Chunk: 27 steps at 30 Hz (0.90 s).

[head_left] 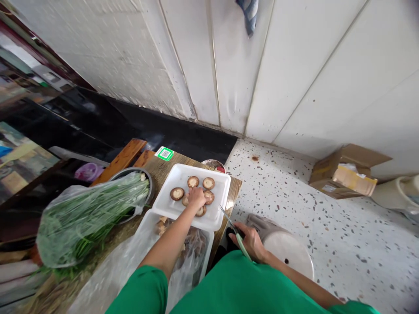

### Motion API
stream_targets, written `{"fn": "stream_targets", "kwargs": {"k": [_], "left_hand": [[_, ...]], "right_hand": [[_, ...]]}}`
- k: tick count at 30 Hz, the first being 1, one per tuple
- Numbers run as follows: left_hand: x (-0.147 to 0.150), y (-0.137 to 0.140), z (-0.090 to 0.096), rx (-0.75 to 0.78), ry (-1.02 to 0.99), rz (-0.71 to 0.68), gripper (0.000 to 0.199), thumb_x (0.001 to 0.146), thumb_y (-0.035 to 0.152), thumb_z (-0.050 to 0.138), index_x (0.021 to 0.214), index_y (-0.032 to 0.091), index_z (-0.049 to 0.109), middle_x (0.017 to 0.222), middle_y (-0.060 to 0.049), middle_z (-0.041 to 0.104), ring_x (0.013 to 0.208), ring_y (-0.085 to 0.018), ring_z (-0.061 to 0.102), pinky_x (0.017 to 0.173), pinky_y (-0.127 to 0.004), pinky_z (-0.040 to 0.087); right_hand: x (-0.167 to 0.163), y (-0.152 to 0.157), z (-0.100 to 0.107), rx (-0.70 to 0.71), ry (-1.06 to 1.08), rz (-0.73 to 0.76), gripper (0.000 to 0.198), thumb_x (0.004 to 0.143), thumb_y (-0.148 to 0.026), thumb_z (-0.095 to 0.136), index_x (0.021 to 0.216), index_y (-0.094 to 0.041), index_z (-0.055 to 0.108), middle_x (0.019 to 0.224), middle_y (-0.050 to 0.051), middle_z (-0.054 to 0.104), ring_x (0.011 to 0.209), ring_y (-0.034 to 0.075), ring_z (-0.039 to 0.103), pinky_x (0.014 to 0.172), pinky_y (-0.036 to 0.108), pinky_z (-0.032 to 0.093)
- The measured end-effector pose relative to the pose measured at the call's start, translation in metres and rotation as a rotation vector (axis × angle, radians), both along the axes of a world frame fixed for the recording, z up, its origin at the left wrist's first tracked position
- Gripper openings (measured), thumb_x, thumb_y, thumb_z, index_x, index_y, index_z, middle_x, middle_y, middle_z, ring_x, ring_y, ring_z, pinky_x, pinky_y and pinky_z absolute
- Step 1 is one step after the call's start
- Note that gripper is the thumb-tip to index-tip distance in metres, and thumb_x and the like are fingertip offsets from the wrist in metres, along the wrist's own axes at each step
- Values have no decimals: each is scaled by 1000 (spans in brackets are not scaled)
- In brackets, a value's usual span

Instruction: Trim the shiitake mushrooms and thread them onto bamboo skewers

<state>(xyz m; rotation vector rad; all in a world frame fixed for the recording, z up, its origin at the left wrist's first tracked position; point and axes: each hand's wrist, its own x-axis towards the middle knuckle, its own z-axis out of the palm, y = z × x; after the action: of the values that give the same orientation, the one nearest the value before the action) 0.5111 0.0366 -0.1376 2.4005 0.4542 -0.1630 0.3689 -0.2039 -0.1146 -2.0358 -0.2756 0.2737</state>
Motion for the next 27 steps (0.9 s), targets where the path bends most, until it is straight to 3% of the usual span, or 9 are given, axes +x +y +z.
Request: {"fn": "stream_targets", "kwargs": {"k": [4, 9, 12, 17, 22, 27], "left_hand": [[2, -2, 7, -144, 9, 53, 36, 40, 17, 77, 57, 19, 45, 79, -9, 59, 109, -35, 45, 90, -42, 30], [-27, 7, 43, -436, -44, 175, 31, 52, 23, 74, 74, 18, 53, 81, -6, 61, 93, -27, 57, 80, -37, 42], [-69, 19, 71, -671, -117, 271, 28, 66, 28, 67, 88, 18, 54, 92, -7, 63, 86, -21, 61, 74, -37, 49], [-155, 42, 111, -1254, -342, 628, 20, 70, 9, 62, 89, 14, 56, 94, -8, 65, 91, -20, 62, 84, -46, 50], [-229, 60, 131, -1505, -380, 791, 23, 82, 21, 52, 103, 11, 57, 112, -14, 61, 107, -26, 56, 88, -49, 48], [-282, 69, 130, -1509, -472, 849, 30, 85, 27, 49, 107, 9, 57, 117, -17, 58, 110, -28, 54, 88, -49, 48]], "right_hand": [[0, -3, -4, -64, 7, -40, 34, 82, -41, 46, 101, -17, 61, 81, 4, 68, 70, 17, 63, 66, 25, 48], [12, 3, 12, -325, -188, -84, 36, 81, -36, 49, 108, -15, 59, 86, 8, 65, 77, 19, 60, 70, 27, 45], [22, 17, 31, -435, -376, 23, 34, 82, -35, 49, 109, -17, 59, 88, 9, 62, 82, 20, 56, 73, 27, 41], [18, 56, 61, -524, -562, 226, 37, 85, -36, 44, 114, -18, 56, 87, 9, 59, 81, 20, 53, 72, 28, 38], [-12, 101, 83, -604, -587, 481, 42, 82, -35, 48, 120, -18, 52, 92, 10, 58, 82, 21, 54, 71, 29, 38], [-46, 129, 98, -660, -556, 640, 43, 83, -38, 45, 121, -19, 51, 97, 11, 58, 85, 22, 55, 72, 30, 39]]}}
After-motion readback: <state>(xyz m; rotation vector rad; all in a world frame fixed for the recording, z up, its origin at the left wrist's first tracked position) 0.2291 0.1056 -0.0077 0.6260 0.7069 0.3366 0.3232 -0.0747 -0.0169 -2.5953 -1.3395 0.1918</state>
